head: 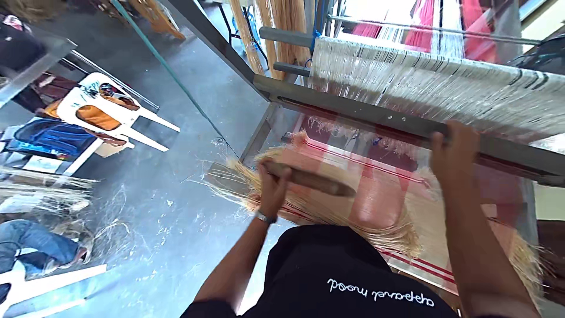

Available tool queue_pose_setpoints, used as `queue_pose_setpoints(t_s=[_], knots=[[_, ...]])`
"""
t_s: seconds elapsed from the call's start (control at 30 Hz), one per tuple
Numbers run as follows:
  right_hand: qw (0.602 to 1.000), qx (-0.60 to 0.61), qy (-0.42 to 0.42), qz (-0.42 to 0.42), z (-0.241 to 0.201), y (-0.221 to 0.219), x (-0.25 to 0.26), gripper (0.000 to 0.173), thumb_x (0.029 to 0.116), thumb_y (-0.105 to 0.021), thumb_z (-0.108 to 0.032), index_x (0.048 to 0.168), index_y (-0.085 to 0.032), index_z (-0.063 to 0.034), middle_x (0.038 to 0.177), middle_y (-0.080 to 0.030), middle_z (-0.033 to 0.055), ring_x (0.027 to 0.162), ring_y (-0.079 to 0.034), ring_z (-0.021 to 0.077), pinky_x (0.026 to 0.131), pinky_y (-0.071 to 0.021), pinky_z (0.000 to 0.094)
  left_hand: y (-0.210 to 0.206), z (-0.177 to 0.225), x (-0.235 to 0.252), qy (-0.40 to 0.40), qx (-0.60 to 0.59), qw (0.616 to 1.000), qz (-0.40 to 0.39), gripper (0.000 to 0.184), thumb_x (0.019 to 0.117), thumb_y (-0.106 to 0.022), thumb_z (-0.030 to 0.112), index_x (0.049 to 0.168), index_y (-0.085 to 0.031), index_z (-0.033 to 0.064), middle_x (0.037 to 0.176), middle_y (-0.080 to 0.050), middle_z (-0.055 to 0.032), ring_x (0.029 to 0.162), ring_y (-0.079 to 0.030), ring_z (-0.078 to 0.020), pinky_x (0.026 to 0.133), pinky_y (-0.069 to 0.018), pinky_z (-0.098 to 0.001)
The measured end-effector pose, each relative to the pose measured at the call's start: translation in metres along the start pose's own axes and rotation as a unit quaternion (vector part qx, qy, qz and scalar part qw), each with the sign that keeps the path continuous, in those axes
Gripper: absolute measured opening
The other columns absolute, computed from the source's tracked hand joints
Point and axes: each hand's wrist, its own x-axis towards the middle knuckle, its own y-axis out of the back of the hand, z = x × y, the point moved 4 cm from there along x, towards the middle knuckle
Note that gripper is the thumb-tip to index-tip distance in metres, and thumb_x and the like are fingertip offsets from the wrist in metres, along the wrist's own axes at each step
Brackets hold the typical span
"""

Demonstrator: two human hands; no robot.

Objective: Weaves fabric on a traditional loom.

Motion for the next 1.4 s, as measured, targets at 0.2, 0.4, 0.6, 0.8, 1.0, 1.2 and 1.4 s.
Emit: queue_pose_setpoints(t_s=[0.2, 0.4, 0.6, 0.8, 1.0, 1.2, 1.4], knots=[[0.997, -0.055, -0.035, 0.029, -0.013, -0.061, 0.030, 0.068, 0.1074, -0.033, -0.057, 0.131, -0.059, 0.0020, 0.130, -0.060, 0.0291, 0.129, -0.051, 0.0482, 0.117, -0.0253, 0.0653, -0.041, -0.076, -0.054, -0.078, 0.404, 0.909, -0.073, 0.062, 0.0964, -0.050, 0.058, 0.123, -0.064, 0.0042, 0.117, -0.066, -0.0205, 0.113, -0.061, -0.0405, 0.099, -0.0462, -0.0571], [0.990, -0.098, -0.097, -0.033, -0.049, -0.048, -0.081, 0.070, 0.1059, -0.036, -0.057, 0.128, -0.060, 0.0055, 0.131, -0.059, 0.0314, 0.130, -0.052, 0.0483, 0.115, -0.0308, 0.0641, -0.045, -0.079, -0.055, -0.061, 0.472, 0.876, -0.081, 0.062, 0.1004, -0.038, 0.059, 0.126, -0.064, 0.0091, 0.124, -0.065, -0.0184, 0.120, -0.059, -0.0392, 0.104, -0.0426, -0.0569], [0.985, -0.097, -0.129, -0.055, -0.051, -0.048, -0.083, 0.079, 0.0999, -0.043, -0.067, 0.126, -0.061, 0.0048, 0.129, -0.061, 0.0301, 0.128, -0.053, 0.0483, 0.116, -0.0232, 0.0672, -0.047, -0.084, -0.054, -0.065, 0.489, 0.866, -0.083, 0.063, 0.1005, -0.036, 0.061, 0.126, -0.064, 0.0101, 0.123, -0.064, -0.0174, 0.120, -0.058, -0.0380, 0.101, -0.0431, -0.0559], [0.988, -0.086, -0.117, -0.054, -0.049, -0.048, -0.092, 0.081, 0.0993, -0.041, -0.070, 0.127, -0.058, 0.0043, 0.130, -0.060, 0.0288, 0.128, -0.053, 0.0461, 0.114, -0.0294, 0.0651, -0.046, -0.085, -0.056, -0.067, 0.490, 0.865, -0.084, 0.067, 0.0991, -0.033, 0.064, 0.125, -0.063, 0.0100, 0.125, -0.062, -0.0179, 0.119, -0.058, -0.0389, 0.096, -0.0454, -0.0567], [0.987, -0.079, -0.111, -0.084, -0.055, -0.037, -0.100, 0.082, 0.0996, -0.043, -0.069, 0.125, -0.058, 0.0067, 0.129, -0.059, 0.0311, 0.128, -0.053, 0.0490, 0.112, -0.0315, 0.0674, -0.047, -0.083, -0.059, -0.074, 0.505, 0.857, -0.077, 0.065, 0.0997, -0.033, 0.061, 0.125, -0.062, 0.0083, 0.126, -0.062, -0.0195, 0.119, -0.057, -0.0402, 0.095, -0.0451, -0.0579], [0.985, -0.083, -0.111, -0.105, -0.052, -0.035, -0.099, 0.081, 0.0998, -0.044, -0.069, 0.130, -0.057, 0.0054, 0.131, -0.060, 0.0293, 0.128, -0.054, 0.0460, 0.112, -0.0322, 0.0652, -0.050, -0.088, -0.057, -0.059, 0.506, 0.857, -0.086, 0.066, 0.0990, -0.033, 0.062, 0.126, -0.062, 0.0095, 0.127, -0.061, -0.0185, 0.122, -0.056, -0.0396, 0.098, -0.0433, -0.0584], [0.984, -0.071, -0.086, -0.136, -0.046, -0.031, -0.097, 0.077, 0.0995, -0.048, -0.067, 0.131, -0.057, 0.0021, 0.131, -0.061, 0.0263, 0.128, -0.055, 0.0440, 0.113, -0.0337, 0.0630, -0.047, -0.085, -0.056, -0.037, 0.501, 0.860, -0.094, 0.068, 0.0991, -0.033, 0.062, 0.128, -0.062, 0.0079, 0.130, -0.061, -0.0201, 0.124, -0.055, -0.0405, 0.101, -0.0409, -0.0605]])
